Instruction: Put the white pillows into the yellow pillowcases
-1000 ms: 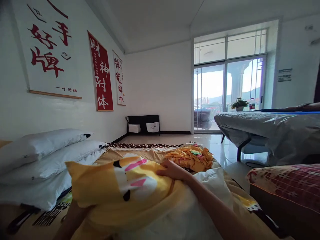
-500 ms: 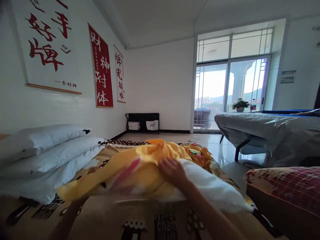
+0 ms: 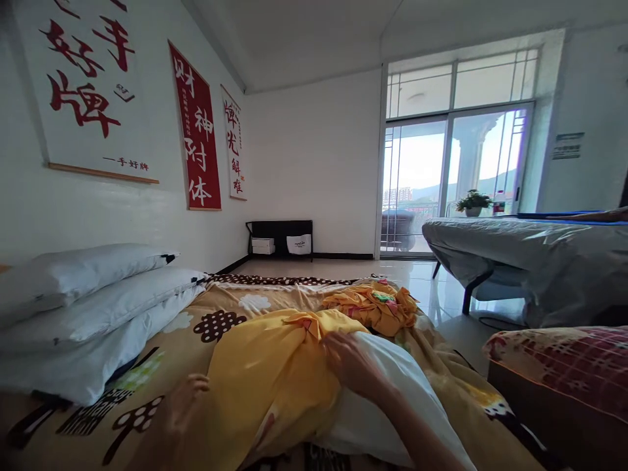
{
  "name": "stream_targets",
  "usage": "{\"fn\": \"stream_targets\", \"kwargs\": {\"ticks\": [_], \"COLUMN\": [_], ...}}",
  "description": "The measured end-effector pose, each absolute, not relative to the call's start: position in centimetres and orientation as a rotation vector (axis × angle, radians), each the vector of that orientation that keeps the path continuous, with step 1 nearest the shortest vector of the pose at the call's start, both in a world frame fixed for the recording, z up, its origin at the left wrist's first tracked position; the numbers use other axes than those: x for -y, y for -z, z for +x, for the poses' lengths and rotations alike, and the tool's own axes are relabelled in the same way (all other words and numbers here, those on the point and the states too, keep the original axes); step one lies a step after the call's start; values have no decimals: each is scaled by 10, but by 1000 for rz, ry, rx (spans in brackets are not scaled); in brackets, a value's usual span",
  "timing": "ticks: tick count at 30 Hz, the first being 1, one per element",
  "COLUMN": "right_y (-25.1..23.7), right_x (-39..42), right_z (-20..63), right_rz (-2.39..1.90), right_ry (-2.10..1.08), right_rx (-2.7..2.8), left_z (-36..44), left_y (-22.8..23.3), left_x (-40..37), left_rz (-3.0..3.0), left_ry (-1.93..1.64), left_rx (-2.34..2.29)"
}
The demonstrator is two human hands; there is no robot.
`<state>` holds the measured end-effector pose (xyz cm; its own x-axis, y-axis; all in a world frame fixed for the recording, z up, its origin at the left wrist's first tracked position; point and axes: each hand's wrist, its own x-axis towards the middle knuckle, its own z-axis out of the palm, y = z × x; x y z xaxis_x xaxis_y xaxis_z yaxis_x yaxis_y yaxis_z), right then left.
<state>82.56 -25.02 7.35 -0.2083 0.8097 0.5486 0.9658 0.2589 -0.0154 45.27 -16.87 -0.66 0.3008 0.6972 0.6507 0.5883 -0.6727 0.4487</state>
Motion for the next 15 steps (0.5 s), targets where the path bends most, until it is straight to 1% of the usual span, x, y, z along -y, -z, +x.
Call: {"fn": "stream_targets", "kwargs": {"ticks": [3,6,8,11,13,15], "right_y": [-67,-64,-75,-101,-106,-90], "right_x": [221,196,192,215,251,294], "right_z": [836,840,846,867,882,892], "right_rz": [-1643,-1697,-1777,-1747,-1637,-1580], "right_ry": [722,793,846,1048,1187,1237], "right_rx": [2046,2234,2242,2150,2067,1940], "left_z": [480,512,527,536,533,526], "left_y": [21,43,58,69,67,61], "left_x": [185,195,194,184,179,179], "left_rz": [2608,2924,3091,3028,2949,2888], "left_ry": [-1256,-1065,-933,-920,-987,-1081], "left_rx": [-1047,-859,-911,-1148,-1102,-969]}}
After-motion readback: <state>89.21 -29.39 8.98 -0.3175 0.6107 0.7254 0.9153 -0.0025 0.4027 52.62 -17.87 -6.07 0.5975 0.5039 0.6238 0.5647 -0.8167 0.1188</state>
